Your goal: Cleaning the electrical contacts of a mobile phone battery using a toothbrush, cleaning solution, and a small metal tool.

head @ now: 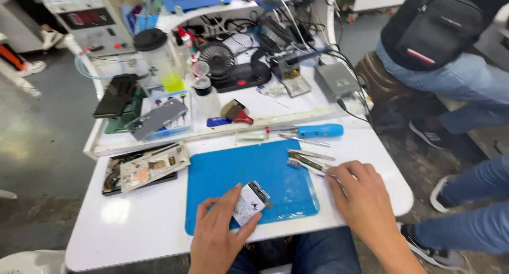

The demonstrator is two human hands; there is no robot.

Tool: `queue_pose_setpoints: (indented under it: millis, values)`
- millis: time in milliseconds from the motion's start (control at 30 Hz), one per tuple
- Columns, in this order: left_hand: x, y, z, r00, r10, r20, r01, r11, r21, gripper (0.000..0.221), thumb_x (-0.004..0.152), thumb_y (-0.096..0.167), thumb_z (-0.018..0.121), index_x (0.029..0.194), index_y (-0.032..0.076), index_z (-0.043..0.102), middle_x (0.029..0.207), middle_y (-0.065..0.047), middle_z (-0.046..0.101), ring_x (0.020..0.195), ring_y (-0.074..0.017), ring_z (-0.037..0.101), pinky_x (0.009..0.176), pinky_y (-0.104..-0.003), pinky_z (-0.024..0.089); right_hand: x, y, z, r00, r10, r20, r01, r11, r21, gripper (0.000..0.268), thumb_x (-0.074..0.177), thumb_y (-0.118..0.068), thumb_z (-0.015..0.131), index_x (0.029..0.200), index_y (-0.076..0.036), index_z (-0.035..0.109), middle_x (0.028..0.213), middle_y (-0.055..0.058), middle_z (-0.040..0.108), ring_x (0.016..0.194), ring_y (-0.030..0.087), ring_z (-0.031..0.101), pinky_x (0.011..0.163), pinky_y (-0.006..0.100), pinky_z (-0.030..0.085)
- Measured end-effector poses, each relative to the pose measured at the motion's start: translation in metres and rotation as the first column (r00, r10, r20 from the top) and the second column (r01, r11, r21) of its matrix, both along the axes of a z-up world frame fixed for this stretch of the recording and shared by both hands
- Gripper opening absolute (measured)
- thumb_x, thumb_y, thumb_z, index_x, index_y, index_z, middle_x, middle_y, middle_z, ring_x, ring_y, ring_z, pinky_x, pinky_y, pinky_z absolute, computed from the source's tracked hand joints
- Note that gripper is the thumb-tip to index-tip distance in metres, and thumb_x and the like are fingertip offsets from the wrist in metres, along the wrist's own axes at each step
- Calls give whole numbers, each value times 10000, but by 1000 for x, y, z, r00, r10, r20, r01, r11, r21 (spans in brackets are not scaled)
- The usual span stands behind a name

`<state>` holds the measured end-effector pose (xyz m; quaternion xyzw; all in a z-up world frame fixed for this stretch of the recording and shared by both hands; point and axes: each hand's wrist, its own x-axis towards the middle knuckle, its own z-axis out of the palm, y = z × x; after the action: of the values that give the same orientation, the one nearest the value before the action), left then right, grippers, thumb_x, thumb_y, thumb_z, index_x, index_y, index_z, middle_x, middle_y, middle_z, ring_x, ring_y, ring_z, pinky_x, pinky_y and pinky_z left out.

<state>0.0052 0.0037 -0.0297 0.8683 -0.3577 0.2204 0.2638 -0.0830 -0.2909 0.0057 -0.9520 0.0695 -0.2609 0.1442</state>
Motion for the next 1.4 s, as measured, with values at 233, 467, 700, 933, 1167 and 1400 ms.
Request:
queue_pose_setpoints:
  millis: [233,467,700,933,1167,1400]
  values:
    - [-13,17,19,809,-261,-526,-134,791,-598,771,848,226,794,1513,172,408,1451,-125,592,1286,-347,683,994,-444,738,-10,32,19,981,164,100,-175,978,113,212,965,-238,654,1110,-96,717,964,32,713,918,237,651,786,404,533]
    - [3,-1,60,965,-148,-217,62,931,-360,793,893,309,805,1545,115,397,1391,-155,588,1235,-268,657,832,-384,736,12,64,50,871,397,-289,-51,658,751,457,844,-404,696,1278,-280,763,1148,-37,829,1005,178,801,891,375,685]
    - [41,-35,85,916,-30,400,59,996,-62,763,981,541,709,1452,-28,515,1265,-142,676,1081,-180,720,596,-291,617,81,67,46,883,421,209,-323,221,920,199,912,-75,739,1081,-28,645,857,71,682,795,151,646,715,292,538]
    - [98,-50,114,724,-522,-450,77,710,-700,472,937,234,754,1342,20,639,1035,-162,730,863,-232,763,625,-347,700,132,42,76,870,419,261,-418,345,840,284,894,-77,766,1121,63,669,833,173,706,778,163,689,747,342,625]
    - [125,-52,103,625,-595,-505,63,683,-728,312,932,223,776,1167,19,744,982,-151,741,930,-175,717,783,-426,690,174,26,50,833,476,281,-459,314,831,301,844,-51,809,1109,30,691,833,136,704,716,160,712,686,334,641]
    - [139,-67,48,593,-459,-662,-149,745,-650,258,898,87,727,1143,5,725,1012,-94,794,878,-108,634,741,-301,563,172,22,46,779,552,297,-408,86,909,195,940,-203,752,1053,-68,668,888,58,702,737,113,644,657,258,568]
